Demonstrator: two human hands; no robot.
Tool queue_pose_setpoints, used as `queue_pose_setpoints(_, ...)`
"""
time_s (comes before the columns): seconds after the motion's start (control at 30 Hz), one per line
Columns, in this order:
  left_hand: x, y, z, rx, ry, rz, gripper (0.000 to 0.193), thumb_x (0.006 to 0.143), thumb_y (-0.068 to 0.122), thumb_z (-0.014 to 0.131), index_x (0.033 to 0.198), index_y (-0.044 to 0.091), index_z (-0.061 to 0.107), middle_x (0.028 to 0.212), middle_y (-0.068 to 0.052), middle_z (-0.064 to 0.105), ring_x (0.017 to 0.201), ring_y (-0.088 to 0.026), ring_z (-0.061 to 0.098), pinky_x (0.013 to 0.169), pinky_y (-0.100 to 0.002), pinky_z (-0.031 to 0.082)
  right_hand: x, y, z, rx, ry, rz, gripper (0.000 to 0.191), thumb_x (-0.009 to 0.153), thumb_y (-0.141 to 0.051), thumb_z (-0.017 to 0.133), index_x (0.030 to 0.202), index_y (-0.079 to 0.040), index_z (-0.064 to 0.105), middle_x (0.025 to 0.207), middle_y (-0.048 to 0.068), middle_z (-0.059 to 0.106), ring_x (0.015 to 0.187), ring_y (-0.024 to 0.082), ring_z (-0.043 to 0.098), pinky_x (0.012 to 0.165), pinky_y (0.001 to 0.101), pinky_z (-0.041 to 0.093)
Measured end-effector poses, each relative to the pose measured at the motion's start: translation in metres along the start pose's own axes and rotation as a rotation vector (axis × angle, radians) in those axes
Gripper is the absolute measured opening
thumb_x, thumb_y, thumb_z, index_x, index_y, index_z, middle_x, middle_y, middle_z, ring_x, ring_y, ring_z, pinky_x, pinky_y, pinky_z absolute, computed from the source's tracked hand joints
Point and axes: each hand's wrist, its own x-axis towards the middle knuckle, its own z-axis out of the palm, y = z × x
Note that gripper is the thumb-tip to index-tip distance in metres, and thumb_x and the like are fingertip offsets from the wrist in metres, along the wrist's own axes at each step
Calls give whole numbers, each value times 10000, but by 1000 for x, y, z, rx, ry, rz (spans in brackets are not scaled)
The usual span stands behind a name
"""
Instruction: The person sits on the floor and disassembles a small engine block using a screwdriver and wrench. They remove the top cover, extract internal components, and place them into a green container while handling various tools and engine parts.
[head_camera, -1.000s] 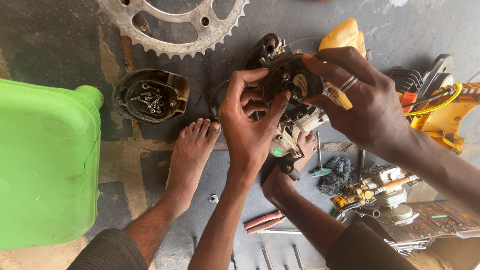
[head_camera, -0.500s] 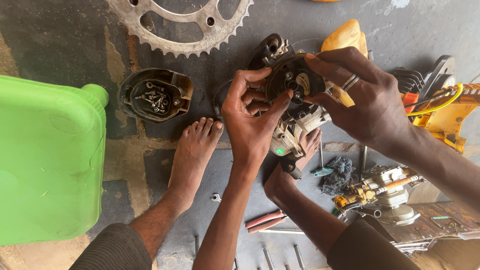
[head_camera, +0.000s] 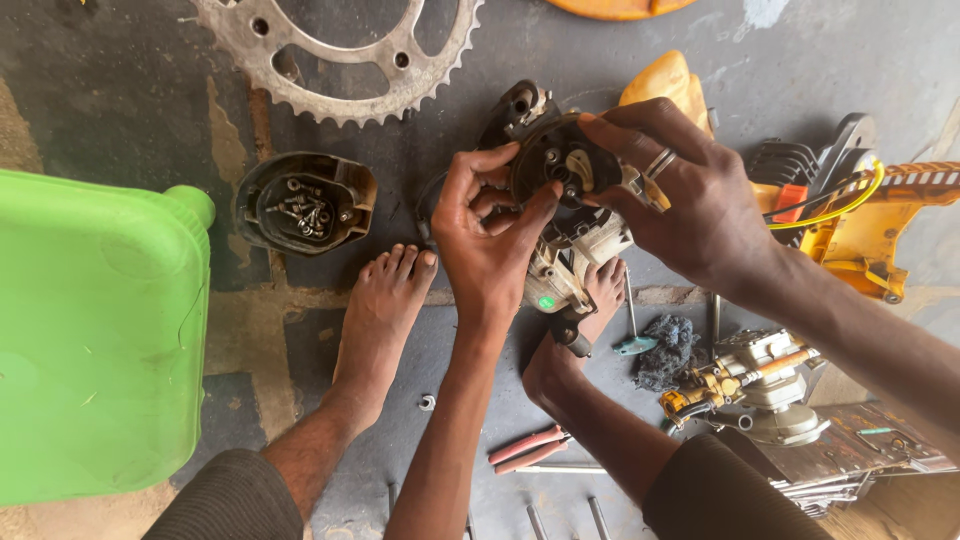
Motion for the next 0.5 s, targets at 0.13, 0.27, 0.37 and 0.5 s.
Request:
queue_pose_setpoints(0.13,-5,-1,-1,67,6,26,431,877,58,843,1268,52,661,1038,-58,713,916,-118,704,775,-265,620,2,-4,-4,41,-7,34,569,865,-129,853,1388,-83,633,1311,154,642,1082,343,706,876,414,606)
queue_pose_setpoints(0.27,-9,5,-2,126,-3,89,428,931,119,831,1322,67,664,1099,-70,713,947,-131,698,804,-278,613,3,-9,-8,53,-30,58,583,879,-121,865,1412,-72,635,1299,149,671,1081,307,727,905,392,621)
queue_pose_setpoints(0.37,-11,16,0,182,-34,189,385,1006,200,764,1361,97,654,1171,-59,714,1003,-138,737,838,-282,656,-1,-6,-14,103,-23,81,587,886,-93,857,1423,-55,622,1303,149,680,1091,273,737,936,368,627)
queue_pose_setpoints(0.5,-11,35,-8,132,-147,177,338,1078,253,694,1378,107,641,1124,-52,722,980,-123,743,821,-269,650,-18,15,-30,434,9,229,584,886,-93,800,1411,-20,556,1323,119,638,1133,207,691,993,333,596)
